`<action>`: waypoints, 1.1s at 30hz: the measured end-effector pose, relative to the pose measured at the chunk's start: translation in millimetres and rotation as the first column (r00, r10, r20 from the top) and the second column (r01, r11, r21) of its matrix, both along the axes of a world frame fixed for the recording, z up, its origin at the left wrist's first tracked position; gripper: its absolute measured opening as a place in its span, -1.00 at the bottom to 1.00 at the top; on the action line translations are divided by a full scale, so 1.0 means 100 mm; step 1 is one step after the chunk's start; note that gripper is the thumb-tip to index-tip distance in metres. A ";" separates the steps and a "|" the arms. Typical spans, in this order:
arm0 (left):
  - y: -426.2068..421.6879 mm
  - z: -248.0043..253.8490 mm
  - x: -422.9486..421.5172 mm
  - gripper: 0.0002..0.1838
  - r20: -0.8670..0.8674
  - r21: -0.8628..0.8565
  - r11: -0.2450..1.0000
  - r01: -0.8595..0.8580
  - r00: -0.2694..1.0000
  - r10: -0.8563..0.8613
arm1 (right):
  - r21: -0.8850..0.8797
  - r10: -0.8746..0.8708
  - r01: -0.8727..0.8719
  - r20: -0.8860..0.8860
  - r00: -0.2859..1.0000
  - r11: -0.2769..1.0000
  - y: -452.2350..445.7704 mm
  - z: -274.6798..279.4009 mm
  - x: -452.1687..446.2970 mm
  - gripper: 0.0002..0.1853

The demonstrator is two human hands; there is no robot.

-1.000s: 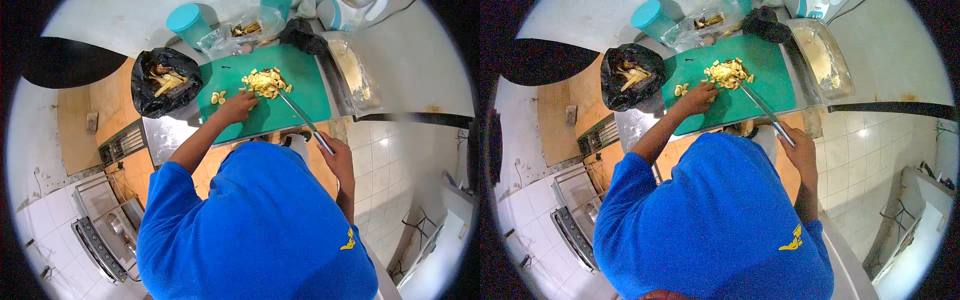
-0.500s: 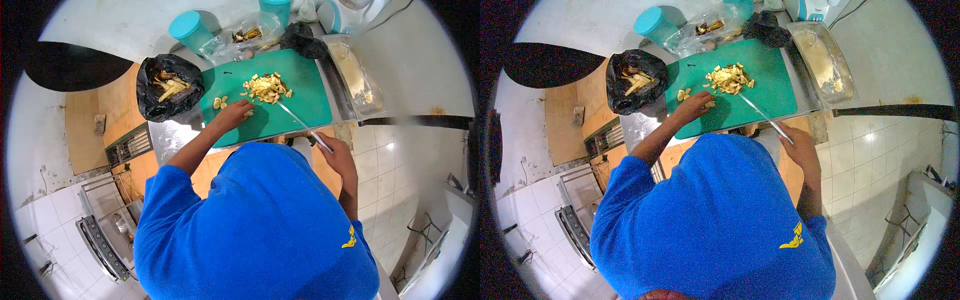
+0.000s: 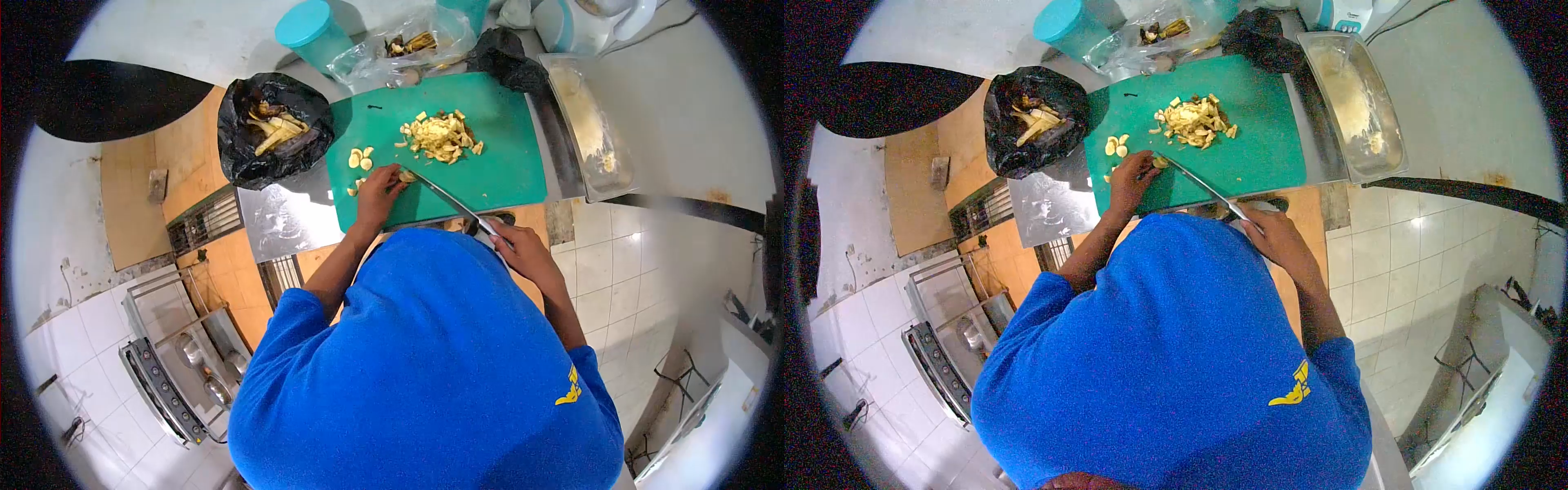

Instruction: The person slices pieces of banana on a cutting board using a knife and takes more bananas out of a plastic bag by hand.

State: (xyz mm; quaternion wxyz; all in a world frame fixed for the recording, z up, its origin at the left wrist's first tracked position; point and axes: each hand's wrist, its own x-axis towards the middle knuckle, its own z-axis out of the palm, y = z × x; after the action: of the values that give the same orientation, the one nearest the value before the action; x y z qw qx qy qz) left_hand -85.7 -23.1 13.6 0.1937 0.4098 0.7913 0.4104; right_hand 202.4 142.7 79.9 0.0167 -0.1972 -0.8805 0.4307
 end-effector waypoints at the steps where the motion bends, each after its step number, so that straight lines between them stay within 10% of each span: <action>1: -0.01 -0.03 0.01 -0.56 0.018 0.041 0.999 -0.011 1.000 0.010 | -0.072 -0.008 0.013 0.066 0.998 0.997 0.00 0.01 0.00 -0.58; 12: -0.02 -0.10 0.00 -0.59 0.056 0.083 0.997 -0.011 0.998 0.006 | -0.567 -0.054 0.231 0.312 0.949 0.790 -0.05 0.07 0.06 -0.59; 27: 0.56 0.51 -0.29 -0.66 -0.029 0.490 0.870 0.058 0.998 -0.050 | -0.685 -0.362 0.377 0.175 0.916 0.624 -0.10 0.30 0.19 -0.58; 33: 0.53 0.70 -0.56 -0.67 0.060 0.542 0.824 -0.167 0.985 0.161 | 0.171 -0.296 0.319 -0.146 0.944 0.932 -0.07 0.13 0.10 -0.57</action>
State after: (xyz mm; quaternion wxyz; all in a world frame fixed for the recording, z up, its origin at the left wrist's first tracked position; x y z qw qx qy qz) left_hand -142.1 29.5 83.4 0.0378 0.3760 0.6730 0.6358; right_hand 212.6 135.4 92.4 0.1548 -0.3045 -0.8736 0.3467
